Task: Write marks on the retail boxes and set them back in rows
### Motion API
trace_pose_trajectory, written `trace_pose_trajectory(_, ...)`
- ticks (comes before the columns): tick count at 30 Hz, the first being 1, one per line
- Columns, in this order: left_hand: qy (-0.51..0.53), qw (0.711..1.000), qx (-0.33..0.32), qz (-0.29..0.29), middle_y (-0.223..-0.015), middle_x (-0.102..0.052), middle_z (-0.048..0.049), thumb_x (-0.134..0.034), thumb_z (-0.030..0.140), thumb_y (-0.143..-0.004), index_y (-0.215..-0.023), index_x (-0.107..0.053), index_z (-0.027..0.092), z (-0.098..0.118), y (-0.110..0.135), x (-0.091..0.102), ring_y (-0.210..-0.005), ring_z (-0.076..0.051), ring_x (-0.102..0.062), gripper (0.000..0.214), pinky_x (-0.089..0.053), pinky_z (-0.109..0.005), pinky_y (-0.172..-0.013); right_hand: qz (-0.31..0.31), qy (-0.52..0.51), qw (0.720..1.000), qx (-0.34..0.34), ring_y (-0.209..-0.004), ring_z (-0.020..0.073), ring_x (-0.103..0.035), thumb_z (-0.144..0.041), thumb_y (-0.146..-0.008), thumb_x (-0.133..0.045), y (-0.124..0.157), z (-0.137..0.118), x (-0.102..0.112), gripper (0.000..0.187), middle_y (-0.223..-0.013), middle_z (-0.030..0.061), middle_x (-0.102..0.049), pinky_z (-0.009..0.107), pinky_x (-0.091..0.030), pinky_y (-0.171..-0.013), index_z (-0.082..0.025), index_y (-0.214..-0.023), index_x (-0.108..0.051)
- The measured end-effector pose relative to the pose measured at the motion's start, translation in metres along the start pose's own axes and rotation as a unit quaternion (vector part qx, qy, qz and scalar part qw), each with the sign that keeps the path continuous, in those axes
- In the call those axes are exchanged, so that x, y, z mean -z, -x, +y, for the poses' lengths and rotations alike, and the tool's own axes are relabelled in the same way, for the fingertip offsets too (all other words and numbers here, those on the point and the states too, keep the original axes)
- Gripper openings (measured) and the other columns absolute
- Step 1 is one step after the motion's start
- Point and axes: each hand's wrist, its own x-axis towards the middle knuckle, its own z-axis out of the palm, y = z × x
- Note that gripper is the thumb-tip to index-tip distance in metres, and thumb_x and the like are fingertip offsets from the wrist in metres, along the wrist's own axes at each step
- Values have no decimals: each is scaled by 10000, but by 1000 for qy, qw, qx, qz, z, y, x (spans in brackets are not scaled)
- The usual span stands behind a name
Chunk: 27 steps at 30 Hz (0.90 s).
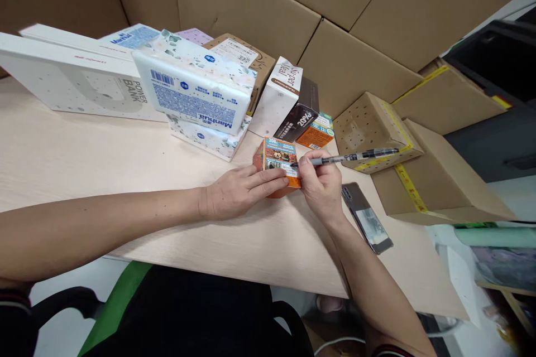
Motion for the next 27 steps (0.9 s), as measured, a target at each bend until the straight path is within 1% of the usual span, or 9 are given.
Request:
trace_pose_trajectory(8,14,1000,-2,5,-1377,-672,-151,-446,102,-1038,-1488,-414,163,0,0,-1,-1045,-199,-712,455,-608,-335,-865,0,-1,1000,-5,-587,133,-473,-460,-906,-610,-1,0,0,251,-649,-49,-505,284,-406,-580,-251,-821,-499)
trace_pose_trajectory(14,-10,1000,-10,21,-1342,-695,-140,-425,114,-1056,-1399,-485,126,0,-2,1,-1005,-191,-714,349,-603,-318,-828,-11,-12,1000,-7,-589,131,-466,-466,-909,-617,-2,-1,0,260,-663,-41,-503,282,-399,-564,-249,-819,-507)
trace_pose_trajectory(17,-15,999,-17,30,-1316,-707,-148,-418,106,-1055,-1363,-505,101,1,-4,3,-967,-191,-716,320,-597,-311,-798,-23,-43,998,-34,-557,122,-454,-505,-894,-646,-3,-2,-2,302,-652,-45,-506,266,-380,-515,-252,-822,-498)
trace_pose_trajectory(19,-14,999,-19,29,-1311,-709,-154,-421,93,-1048,-1367,-499,97,1,-4,3,-932,-188,-717,328,-595,-312,-780,-24,-87,994,-58,-491,105,-411,-539,-881,-658,-3,-3,-2,336,-615,-63,-500,249,-341,-462,-259,-833,-477)
trace_pose_trajectory(22,-14,1000,-16,17,-1330,-701,-152,-429,81,-1039,-1390,-478,112,1,-4,4,-920,-186,-720,356,-599,-316,-777,12,-130,988,-77,-425,86,-351,-572,-878,-646,-7,-2,7,365,-591,-86,-494,232,-281,-416,-271,-853,-440)
trace_pose_trajectory(24,-14,1000,-13,12,-1345,-694,-149,-429,76,-1036,-1399,-469,122,1,-3,3,-962,-190,-726,368,-601,-313,-790,27,-73,994,-78,-440,91,-371,-563,-905,-607,-11,1,21,341,-602,-78,-504,239,-292,-434,-264,-842,-455)
trace_pose_trajectory(25,-14,1000,-13,12,-1347,-693,-150,-428,76,-1036,-1399,-468,123,0,-3,3,-984,-193,-727,369,-603,-311,-796,10,-15,997,-81,-462,98,-396,-552,-921,-584,-13,3,30,333,-603,-67,-513,248,-310,-456,-256,-820,-470)
trace_pose_trajectory(26,-14,1000,-14,15,-1346,-693,-151,-428,77,-1036,-1398,-469,121,0,-3,3,-998,-196,-728,366,-605,-311,-800,-28,52,994,-87,-488,107,-420,-542,-931,-564,-15,5,40,339,-599,-55,-519,258,-328,-482,-247,-783,-482)
trace_pose_trajectory(27,-14,1000,-15,16,-1343,-694,-152,-428,78,-1037,-1396,-470,119,0,-2,3,-1008,-198,-728,364,-608,-312,-809,-85,122,984,-96,-517,117,-443,-532,-932,-553,-17,7,49,355,-595,-43,-527,267,-343,-509,-240,-742,-489)
